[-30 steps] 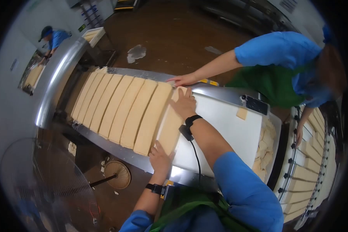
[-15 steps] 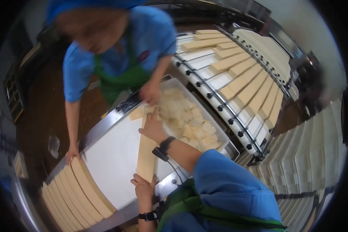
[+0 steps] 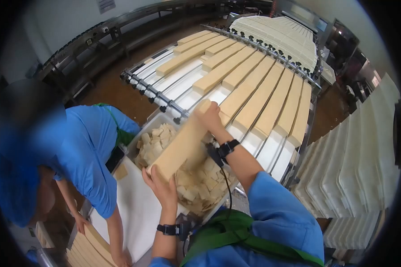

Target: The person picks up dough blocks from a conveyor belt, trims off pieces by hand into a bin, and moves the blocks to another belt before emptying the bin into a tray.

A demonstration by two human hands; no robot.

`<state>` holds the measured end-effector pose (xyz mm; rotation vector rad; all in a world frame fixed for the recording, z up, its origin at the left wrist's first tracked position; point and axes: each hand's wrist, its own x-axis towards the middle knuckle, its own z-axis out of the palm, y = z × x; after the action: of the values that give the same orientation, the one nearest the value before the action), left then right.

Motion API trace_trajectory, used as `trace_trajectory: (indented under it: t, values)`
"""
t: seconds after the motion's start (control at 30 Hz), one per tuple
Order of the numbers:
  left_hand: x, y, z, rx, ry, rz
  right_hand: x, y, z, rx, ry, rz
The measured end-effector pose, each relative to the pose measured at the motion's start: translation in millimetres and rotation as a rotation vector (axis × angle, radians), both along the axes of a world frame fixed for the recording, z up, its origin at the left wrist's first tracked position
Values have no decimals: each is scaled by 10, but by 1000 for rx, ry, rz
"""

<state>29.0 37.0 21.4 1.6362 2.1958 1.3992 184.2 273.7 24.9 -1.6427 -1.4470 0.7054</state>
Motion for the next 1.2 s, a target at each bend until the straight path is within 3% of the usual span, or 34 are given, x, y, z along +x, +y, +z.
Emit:
trace_trajectory:
  t: [0.1, 0.3, 0.37, 0.47, 0.63, 0.67, 0.83, 0.97, 1.07, 1.2]
  values:
    - [-25, 505, 95, 32, 36, -124, 285, 618, -129, -68, -53, -29]
    - [-263, 1295, -175, -161, -531, -451, 810, 1206, -226, -174, -625, 196]
    - [-199, 1503, -243, -159, -531, -486, 912, 1273, -246, -181, -663, 178]
    - [-13, 1855, -371, -117, -411, -540, 957, 1403, -529, 26, -732, -38]
    - [317, 2170, -401, -89, -10, -400, 839, 790, -133, 28, -534, 222]
    - [320, 2198, -441, -106, -185, -416, 781, 608, -78, -12, -487, 325]
    - [337, 2151, -375, -60, -214, -442, 640, -157, -360, 379, -714, 440]
    - [347, 2125, -382, -88, -279, -418, 679, 22, -618, 292, -961, 261]
    - [340, 2142, -421, -94, -251, -393, 690, 40, -616, 235, -1117, 254]
    - [383, 2150, -350, -106, -148, -345, 727, 61, -483, 46, -967, 316]
